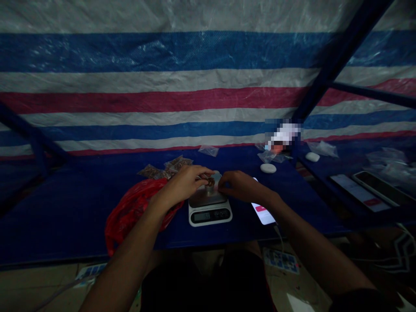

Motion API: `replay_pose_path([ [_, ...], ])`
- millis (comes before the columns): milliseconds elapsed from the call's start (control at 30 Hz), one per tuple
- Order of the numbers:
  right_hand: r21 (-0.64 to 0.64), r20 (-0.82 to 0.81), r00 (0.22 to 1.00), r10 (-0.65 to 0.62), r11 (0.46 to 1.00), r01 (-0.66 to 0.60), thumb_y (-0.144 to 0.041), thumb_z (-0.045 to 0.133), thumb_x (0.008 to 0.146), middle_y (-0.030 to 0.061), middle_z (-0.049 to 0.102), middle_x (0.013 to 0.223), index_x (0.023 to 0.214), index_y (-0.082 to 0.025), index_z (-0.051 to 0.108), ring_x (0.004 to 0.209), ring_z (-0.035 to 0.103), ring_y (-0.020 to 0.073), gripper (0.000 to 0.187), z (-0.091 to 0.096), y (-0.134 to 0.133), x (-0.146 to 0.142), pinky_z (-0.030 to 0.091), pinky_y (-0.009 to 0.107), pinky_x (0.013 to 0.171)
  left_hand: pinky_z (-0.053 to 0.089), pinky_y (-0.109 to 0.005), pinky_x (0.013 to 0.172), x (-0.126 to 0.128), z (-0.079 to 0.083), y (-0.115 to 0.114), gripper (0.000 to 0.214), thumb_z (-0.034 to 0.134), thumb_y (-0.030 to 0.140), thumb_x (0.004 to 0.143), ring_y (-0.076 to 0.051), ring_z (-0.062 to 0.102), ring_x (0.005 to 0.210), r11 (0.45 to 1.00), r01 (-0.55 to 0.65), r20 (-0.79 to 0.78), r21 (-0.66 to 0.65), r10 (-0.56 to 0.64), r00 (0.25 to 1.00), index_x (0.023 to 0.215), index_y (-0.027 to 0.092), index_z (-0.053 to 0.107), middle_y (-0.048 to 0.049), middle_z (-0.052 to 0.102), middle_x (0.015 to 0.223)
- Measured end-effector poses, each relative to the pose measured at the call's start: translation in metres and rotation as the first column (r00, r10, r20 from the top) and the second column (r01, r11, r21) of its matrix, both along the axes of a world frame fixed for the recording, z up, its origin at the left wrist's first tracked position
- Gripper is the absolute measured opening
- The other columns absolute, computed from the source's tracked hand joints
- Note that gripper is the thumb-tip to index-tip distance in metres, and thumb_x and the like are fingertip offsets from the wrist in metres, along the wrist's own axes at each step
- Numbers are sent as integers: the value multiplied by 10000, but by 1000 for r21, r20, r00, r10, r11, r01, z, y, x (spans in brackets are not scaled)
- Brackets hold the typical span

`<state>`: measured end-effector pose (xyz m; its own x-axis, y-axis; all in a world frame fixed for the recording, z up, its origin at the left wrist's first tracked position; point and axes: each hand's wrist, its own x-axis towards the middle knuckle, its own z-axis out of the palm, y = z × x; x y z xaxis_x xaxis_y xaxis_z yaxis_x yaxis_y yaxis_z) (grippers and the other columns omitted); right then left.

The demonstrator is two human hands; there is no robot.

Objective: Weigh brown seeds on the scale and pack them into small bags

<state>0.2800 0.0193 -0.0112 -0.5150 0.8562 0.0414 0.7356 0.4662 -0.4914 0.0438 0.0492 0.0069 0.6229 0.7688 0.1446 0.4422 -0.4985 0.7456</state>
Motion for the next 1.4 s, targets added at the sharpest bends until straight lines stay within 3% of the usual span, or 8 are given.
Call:
replay_pose_path([
  [167, -14, -21, 1000, 13, 1000, -13, -190, 658, 906, 49, 773, 923, 922, -195, 775, 811, 684, 173, 118, 1, 0, 0, 436, 265, 722, 593, -325, 861, -1, 3, 0, 311, 727, 108, 852, -185, 741, 928, 997, -33, -5, 66, 34, 999, 1147, 203, 759, -58, 781, 1065],
  [333, 14, -186, 981, -60, 998, 64, -195, 669, 897, 20, 723, 842, 934, -180, 715, 719, 622, 138, 60, 13, -1, 4, 423, 249, 662, 597, -337, 851, -2, 3, 0, 251, 740, 82, 831, -181, 746, 904, 997, -52, 19, 61, 51, 999, 1057, 188, 763, -58, 775, 1032],
  [533, 73, -298, 954, -33, 996, 58, -223, 698, 914, 0, 704, 803, 914, -182, 708, 665, 589, 113, 43, 23, 1, -15, 402, 234, 632, 593, -327, 858, -3, -5, 2, 197, 698, 103, 856, -188, 746, 929, 996, -60, 81, 63, 55, 995, 1022, 191, 758, -53, 775, 998],
  [667, 70, -278, 961, -3, 997, 23, -175, 677, 926, 9, 745, 861, 934, -188, 714, 682, 613, 115, 40, 21, 4, -25, 417, 237, 652, 581, -306, 840, -12, -4, 2, 189, 675, 119, 875, -183, 741, 930, 989, -109, 43, 101, 105, 994, 1028, 198, 753, -46, 778, 1004],
  [800, 145, -254, 967, -27, 987, 66, -189, 673, 931, 36, 756, 940, 944, -195, 733, 794, 655, 149, 62, 23, 1, -20, 447, 263, 722, 560, -310, 847, -25, -2, 2, 184, 668, 140, 887, -194, 744, 911, 976, -165, -163, 143, 188, 969, 1035, 201, 758, -46, 795, 997],
  [1000, 81, -126, 991, -51, 995, 62, -268, 687, 934, 46, 756, 949, 999, -213, 765, 827, 684, 177, 116, 18, -21, -10, 454, 273, 714, 543, -372, 892, -30, -10, -1, 207, 653, 148, 881, -256, 751, 920, 973, -108, -378, 203, 180, 908, 1031, 190, 788, -97, 804, 984],
  [1200, 44, -38, 999, 39, 998, -37, -272, 668, 957, 73, 745, 1034, 1053, -220, 779, 872, 691, 188, 156, 0, -31, -14, 463, 279, 749, 541, -349, 848, -29, -17, 1, 260, 578, 92, 863, -243, 745, 896, 975, -78, -397, 210, 158, 904, 991, 193, 781, -89, 799, 967],
  [1400, 45, -45, 997, 63, 997, -61, -241, 636, 977, 71, 731, 1009, 1027, -202, 782, 881, 675, 174, 159, -2, -23, -18, 453, 268, 759, 534, -310, 799, -29, -20, 1, 235, 587, 96, 869, -205, 736, 860, 977, -99, -294, 191, 153, 943, 1008, 193, 749, -62, 785, 936],
])
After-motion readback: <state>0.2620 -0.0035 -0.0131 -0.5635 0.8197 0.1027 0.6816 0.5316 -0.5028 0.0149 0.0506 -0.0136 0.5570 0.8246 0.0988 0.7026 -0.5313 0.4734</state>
